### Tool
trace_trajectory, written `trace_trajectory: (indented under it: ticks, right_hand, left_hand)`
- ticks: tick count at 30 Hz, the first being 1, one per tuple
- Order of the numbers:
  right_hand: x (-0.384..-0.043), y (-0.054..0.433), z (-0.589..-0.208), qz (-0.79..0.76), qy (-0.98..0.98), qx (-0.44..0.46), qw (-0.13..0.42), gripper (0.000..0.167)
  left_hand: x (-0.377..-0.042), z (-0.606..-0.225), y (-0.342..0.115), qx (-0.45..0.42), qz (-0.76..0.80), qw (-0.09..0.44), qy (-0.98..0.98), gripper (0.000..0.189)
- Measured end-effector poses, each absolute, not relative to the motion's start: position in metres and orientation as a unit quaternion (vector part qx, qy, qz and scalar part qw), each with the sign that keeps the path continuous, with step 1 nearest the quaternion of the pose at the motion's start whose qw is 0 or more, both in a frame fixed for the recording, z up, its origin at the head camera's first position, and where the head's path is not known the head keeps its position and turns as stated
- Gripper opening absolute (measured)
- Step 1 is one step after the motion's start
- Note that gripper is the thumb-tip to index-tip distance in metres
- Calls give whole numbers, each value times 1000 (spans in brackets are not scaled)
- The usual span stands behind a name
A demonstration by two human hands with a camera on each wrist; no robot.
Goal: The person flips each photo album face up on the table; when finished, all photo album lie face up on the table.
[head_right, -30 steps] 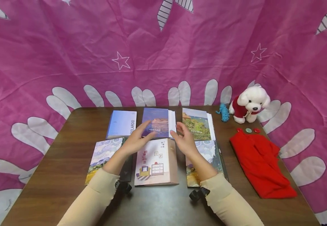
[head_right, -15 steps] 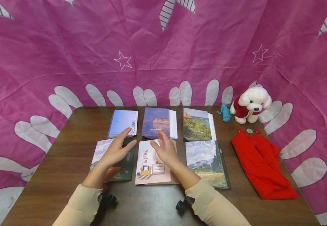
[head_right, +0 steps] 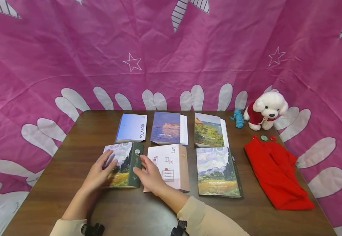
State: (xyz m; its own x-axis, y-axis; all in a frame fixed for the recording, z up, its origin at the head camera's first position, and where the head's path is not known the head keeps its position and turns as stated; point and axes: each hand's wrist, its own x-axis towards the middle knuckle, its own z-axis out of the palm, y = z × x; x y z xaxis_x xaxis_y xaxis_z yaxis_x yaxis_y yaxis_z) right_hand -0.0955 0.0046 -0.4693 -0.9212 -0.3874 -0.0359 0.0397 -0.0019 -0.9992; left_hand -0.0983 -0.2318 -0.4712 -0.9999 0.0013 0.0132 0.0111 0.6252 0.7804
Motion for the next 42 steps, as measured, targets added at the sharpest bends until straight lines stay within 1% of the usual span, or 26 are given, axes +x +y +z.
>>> trace_trajectory:
  ticks: [2,4,8,11,15,18,21,30,35,37,42]
  right_hand:
    - [-92,-1,-469,-701,683,-117,168,64]
    - [-90,-4,-468,-697,688,-105,170,67]
    - [-91,-6,-465,-673,720,-74,154,74]
    - [-91,-6,-467,-643,750,-51,145,79]
    - [-91,-7,-469,-640,750,-35,162,81]
    - [-91,-8,-468,-658,732,-34,173,79]
    - [-93,-10,-468,-683,711,-32,165,75]
    - [-95,-15,-471,-746,656,22,108,61]
    - [-98,-12,-475,-748,658,20,88,54]
    - [-100,-9,-474,-762,640,25,93,54]
    - [-106,2,-469,-807,574,42,134,54]
  left_hand:
    - [-95,-471,-235,16,-432,-6,-902,66]
    - [-93,-470,-237,33,-435,-18,-900,67]
    - [-93,-472,-238,46,-443,-29,-895,69]
    - [-93,-474,-238,47,-454,-26,-889,70]
    - [-92,-477,-237,50,-479,-8,-877,69]
    - [-93,-479,-234,41,-497,-1,-867,69]
    - [-93,-480,-229,36,-516,1,-856,68]
    - [-89,-479,-215,47,-579,-4,-814,65]
    - [-84,-477,-208,52,-619,2,-783,61]
    - [-83,-477,-205,48,-638,4,-768,58]
    - [-81,-479,-194,27,-672,-6,-740,55]
